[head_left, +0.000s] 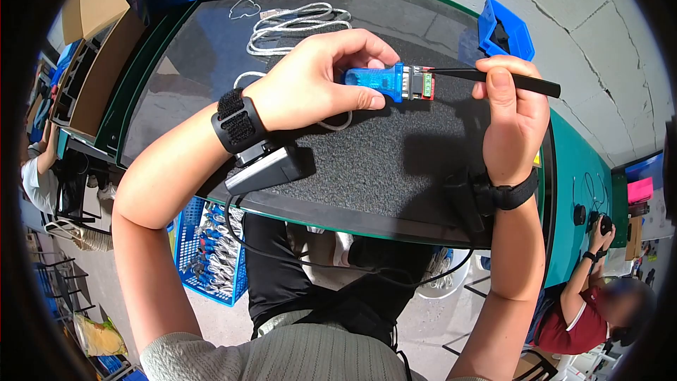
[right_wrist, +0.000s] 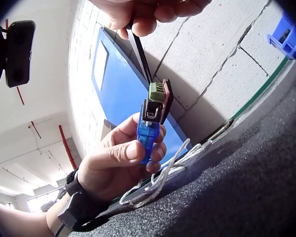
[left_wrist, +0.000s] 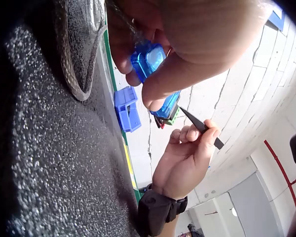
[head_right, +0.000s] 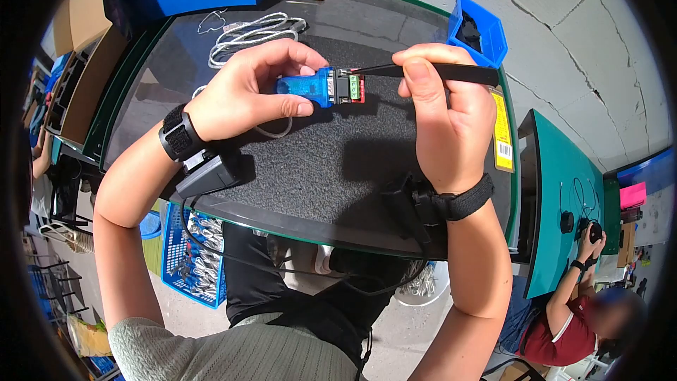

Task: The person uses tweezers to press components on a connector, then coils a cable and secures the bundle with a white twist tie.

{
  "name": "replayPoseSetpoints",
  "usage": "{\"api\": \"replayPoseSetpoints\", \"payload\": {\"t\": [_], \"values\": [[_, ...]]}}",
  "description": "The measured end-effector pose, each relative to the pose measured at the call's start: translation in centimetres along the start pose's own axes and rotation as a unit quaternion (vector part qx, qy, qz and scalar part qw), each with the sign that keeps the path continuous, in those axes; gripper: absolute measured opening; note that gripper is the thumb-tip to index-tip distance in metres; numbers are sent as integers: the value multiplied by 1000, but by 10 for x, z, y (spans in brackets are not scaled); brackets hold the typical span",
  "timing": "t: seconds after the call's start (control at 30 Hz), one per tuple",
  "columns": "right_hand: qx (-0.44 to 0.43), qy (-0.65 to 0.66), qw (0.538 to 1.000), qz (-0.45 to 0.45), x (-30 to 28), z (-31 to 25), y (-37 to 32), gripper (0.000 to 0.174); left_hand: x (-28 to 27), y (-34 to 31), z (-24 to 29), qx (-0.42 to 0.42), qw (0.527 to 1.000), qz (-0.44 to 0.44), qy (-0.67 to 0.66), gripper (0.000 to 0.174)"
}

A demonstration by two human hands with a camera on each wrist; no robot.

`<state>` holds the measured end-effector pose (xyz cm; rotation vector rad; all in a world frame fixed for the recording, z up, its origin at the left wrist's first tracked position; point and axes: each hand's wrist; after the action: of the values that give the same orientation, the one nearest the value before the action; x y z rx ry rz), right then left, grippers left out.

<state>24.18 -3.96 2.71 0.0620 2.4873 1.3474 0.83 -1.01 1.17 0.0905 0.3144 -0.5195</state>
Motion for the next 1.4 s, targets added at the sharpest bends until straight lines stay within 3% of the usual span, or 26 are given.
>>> {"api": "replayPoseSetpoints", "payload": {"t": [1.4], "values": [[6,-19,1000,7,4,-8,1,9,0,0,1,-12,1000,14,20,44]]}}
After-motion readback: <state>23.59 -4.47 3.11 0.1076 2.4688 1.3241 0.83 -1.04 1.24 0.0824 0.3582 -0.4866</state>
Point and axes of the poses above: each hand's wrist, its own y-axis towards the middle knuckle, its own x-axis out of the palm, z = x × y, and after that the axes turned 15 degrees about -x, right-handed
